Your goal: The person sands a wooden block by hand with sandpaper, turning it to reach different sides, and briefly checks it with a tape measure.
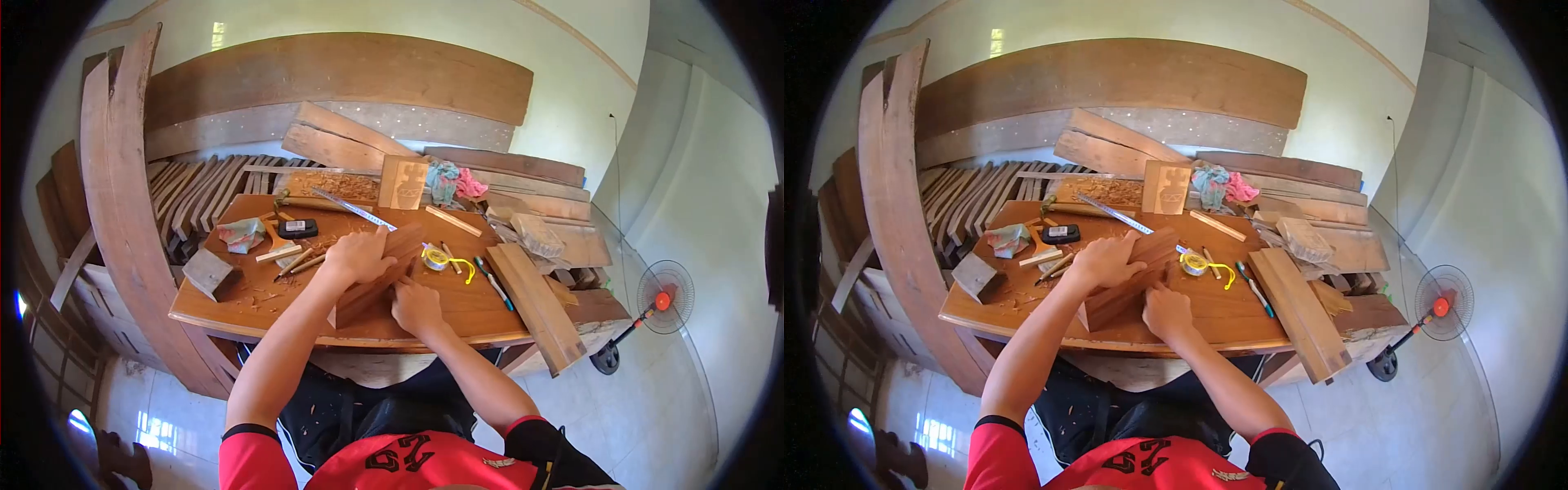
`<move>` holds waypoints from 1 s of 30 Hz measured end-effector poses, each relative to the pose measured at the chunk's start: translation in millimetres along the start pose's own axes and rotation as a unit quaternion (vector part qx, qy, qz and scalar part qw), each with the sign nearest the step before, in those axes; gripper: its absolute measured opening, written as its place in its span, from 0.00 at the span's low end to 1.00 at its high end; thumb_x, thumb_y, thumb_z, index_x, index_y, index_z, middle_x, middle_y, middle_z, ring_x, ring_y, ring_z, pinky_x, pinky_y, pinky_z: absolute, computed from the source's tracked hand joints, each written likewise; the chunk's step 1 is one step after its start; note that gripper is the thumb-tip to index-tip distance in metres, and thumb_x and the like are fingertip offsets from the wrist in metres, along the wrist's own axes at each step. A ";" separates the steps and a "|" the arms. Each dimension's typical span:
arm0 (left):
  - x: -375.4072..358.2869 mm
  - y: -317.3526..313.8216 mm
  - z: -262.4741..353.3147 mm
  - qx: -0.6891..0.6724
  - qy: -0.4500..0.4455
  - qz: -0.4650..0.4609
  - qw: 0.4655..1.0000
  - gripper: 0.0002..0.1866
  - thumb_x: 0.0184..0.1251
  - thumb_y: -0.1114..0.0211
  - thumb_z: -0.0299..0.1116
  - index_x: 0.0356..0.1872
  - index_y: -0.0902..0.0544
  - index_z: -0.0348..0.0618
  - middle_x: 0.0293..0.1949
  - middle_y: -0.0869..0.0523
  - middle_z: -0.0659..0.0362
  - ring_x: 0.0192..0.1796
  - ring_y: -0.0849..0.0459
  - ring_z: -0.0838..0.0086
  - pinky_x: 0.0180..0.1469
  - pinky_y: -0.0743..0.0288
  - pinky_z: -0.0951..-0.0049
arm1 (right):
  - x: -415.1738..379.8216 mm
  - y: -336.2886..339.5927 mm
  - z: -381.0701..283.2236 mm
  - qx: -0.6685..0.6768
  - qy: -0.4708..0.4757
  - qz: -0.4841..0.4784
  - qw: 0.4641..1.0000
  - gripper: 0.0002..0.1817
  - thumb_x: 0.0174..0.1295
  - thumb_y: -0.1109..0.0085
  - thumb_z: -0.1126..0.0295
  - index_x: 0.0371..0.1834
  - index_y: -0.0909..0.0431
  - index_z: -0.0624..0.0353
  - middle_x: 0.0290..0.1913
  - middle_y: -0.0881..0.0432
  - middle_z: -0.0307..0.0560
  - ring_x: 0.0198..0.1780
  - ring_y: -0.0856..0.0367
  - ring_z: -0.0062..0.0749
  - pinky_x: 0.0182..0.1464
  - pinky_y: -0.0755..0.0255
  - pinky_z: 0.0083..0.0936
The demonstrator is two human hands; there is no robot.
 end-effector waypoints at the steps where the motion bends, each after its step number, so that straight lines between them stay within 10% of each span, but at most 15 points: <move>1: 0.2 0.9 -0.3 0.007 0.003 -0.010 1.000 0.35 0.72 0.34 0.52 0.69 0.30 0.37 0.53 0.11 0.39 0.58 0.13 0.44 0.63 0.20 0.48 | 2.5 -0.7 -2.7 -0.012 0.015 0.007 1.000 0.09 0.65 0.44 0.69 0.38 0.16 0.60 0.46 0.15 0.55 0.43 0.11 0.55 0.42 0.18 0.50; 9: 2.9 -6.1 -12.6 -0.017 -0.031 0.020 0.999 0.35 0.70 0.33 0.55 0.69 0.28 0.42 0.54 0.12 0.38 0.57 0.14 0.40 0.61 0.21 0.46 | -6.8 16.5 22.3 -0.029 0.173 0.053 0.983 0.09 0.64 0.42 0.69 0.40 0.14 0.60 0.45 0.16 0.48 0.43 0.13 0.49 0.44 0.18 0.45; 18: 5.1 -4.0 -16.5 -0.031 -0.040 0.026 0.998 0.36 0.71 0.34 0.55 0.69 0.28 0.38 0.52 0.13 0.35 0.56 0.15 0.38 0.61 0.22 0.45 | -12.3 -8.6 37.1 0.078 0.168 0.065 0.981 0.16 0.64 0.39 0.73 0.54 0.13 0.58 0.58 0.15 0.49 0.60 0.18 0.49 0.62 0.22 0.37; 30: 7.8 -3.5 -18.1 -0.036 -0.045 0.016 0.998 0.35 0.72 0.35 0.56 0.67 0.27 0.37 0.52 0.14 0.32 0.58 0.16 0.37 0.63 0.24 0.46 | -15.7 8.6 30.1 0.085 0.206 0.195 0.955 0.13 0.64 0.36 0.77 0.51 0.12 0.61 0.53 0.11 0.51 0.56 0.13 0.48 0.59 0.18 0.38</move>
Point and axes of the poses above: each hand's wrist, its own x-axis towards the middle knuckle, its own y-axis out of the back of the hand, z = x × y, the point moved 6 cm from there along x, towards the middle knuckle
